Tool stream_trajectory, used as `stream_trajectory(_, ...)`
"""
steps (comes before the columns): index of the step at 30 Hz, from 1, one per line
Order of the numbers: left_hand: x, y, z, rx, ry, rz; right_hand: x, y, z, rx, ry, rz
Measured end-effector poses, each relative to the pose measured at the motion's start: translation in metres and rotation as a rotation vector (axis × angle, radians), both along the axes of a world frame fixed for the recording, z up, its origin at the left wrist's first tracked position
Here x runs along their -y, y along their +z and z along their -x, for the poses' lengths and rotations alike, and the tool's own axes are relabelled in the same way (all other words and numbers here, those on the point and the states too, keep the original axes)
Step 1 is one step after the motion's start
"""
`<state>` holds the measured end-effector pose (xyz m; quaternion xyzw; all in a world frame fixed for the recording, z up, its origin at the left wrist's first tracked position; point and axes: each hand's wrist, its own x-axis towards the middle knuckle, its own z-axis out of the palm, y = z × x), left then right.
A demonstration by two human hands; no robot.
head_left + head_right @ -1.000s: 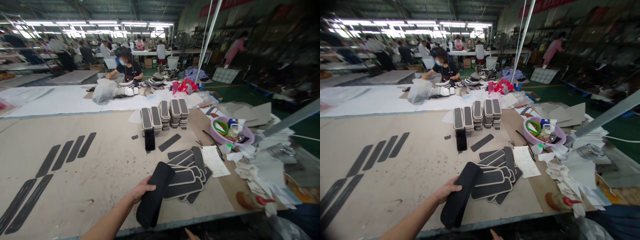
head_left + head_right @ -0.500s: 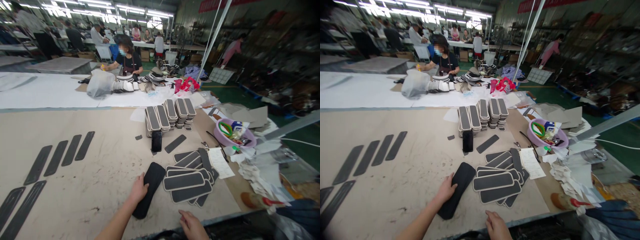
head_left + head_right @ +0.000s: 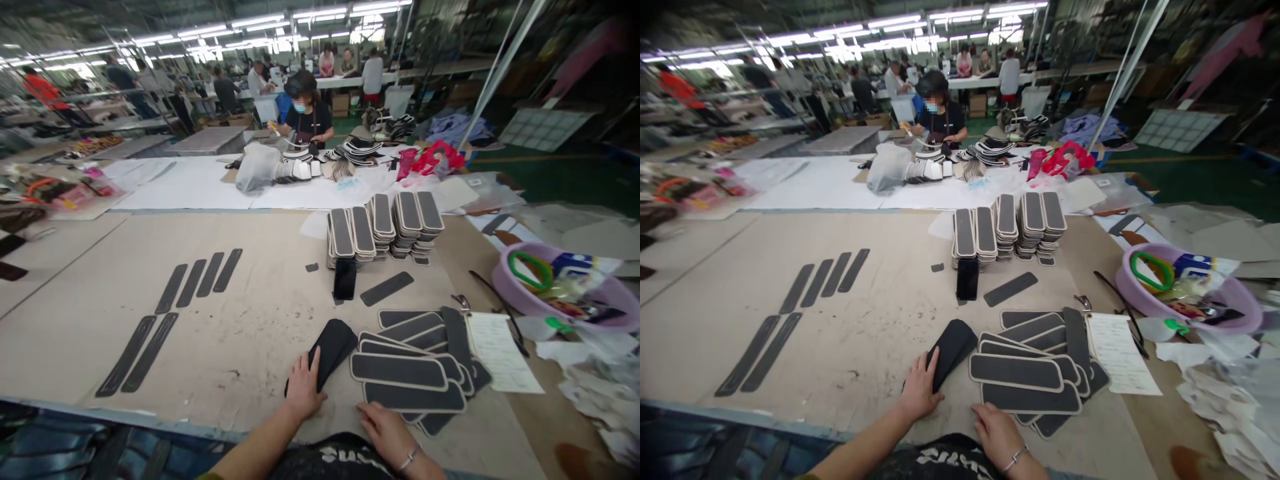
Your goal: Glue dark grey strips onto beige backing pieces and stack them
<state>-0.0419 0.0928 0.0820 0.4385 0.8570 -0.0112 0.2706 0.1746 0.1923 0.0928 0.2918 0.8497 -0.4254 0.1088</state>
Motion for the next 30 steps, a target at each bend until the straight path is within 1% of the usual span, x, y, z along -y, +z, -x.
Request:
stream_trajectory(2,-0.001,0.002,0.006,0.022,-0.044,-0.039,-0.004,-0.002,-0.002,0.001,0.023,0.013)
stream_trajectory(5,-0.003,0.005,0.015,0.064,-0.101,-0.088,-0.015,-0.007,-0.015,-0.010,0.012,0.026)
stream_trajectory(9,-0.012,0.008,0.021,0.053,-0.111,-0.085,-0.032,-0.017,-0.039,-0.037,-0.022,0.037)
stream_trajectory(12,-0.017,0.011,0.024,0.050,-0.115,-0.059,-0.041,-0.020,-0.046,-0.083,-0.049,0.079)
stream_trajectory(15,-0.019,0.013,0.026,0.114,-0.100,-0.048,-0.047,-0.013,-0.037,-0.143,-0.058,0.084)
stream_trajectory(17,-0.022,0.011,0.029,0.140,-0.023,-0.068,-0.050,-0.003,-0.025,-0.176,-0.049,0.051)
stream_trajectory(20,-0.033,0.004,0.035,0.085,0.100,-0.045,-0.056,0.010,-0.005,-0.192,-0.035,0.002)
stream_trajectory(22,-0.043,0.001,0.041,0.046,0.114,0.014,-0.059,0.014,0.003,-0.182,-0.031,-0.012)
stream_trajectory(24,-0.052,0.002,0.046,0.077,0.128,0.076,-0.058,0.014,0.005,-0.169,-0.026,-0.018)
stream_trajectory(26,-0.057,0.006,0.049,0.147,0.157,0.110,-0.055,0.010,0.001,-0.165,-0.026,-0.019)
stream_trajectory(30,-0.055,0.009,0.044,0.252,0.150,0.080,-0.048,-0.003,-0.014,-0.163,-0.085,0.019)
